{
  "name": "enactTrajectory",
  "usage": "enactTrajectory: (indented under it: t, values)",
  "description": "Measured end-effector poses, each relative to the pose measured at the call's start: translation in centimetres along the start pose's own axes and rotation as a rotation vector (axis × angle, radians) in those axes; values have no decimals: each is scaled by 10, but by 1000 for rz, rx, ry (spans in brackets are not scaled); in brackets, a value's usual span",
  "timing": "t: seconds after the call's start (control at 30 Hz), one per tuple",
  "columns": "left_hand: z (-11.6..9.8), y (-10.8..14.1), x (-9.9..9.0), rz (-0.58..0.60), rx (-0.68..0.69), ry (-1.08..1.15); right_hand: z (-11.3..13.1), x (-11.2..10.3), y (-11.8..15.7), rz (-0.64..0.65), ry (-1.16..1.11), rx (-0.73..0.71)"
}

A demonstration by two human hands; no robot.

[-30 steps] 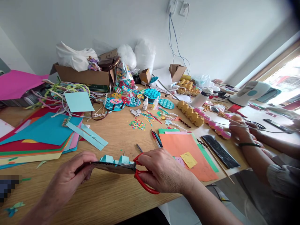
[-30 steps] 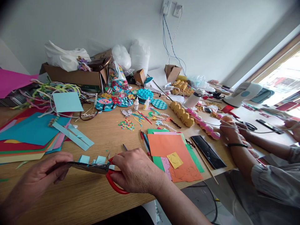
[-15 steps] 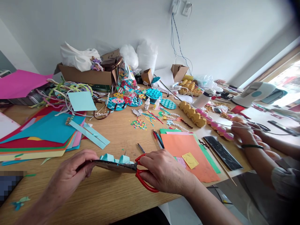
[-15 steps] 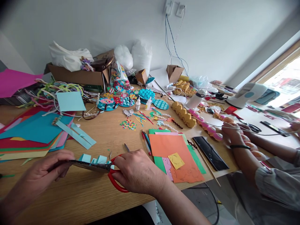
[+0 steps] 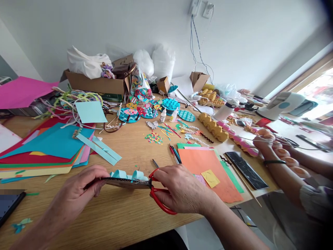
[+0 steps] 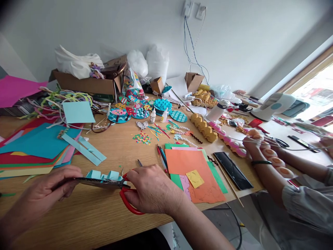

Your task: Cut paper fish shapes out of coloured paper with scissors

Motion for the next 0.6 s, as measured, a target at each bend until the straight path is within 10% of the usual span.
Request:
enactTrajectory:
  t: [0.6]
  values:
    - [-2,-3,-2,45,45,-12,3,-1,-3,12,-2,-33]
Point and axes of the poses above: each hand's wrist, its own y-axis away from the middle knuckle, its own x-axis out of the palm, z = x × y, the point moved 2 cm from there along -y, towards the middle knuckle, and after that the axes turned 1 degree about -z, right-handed, at the moved point
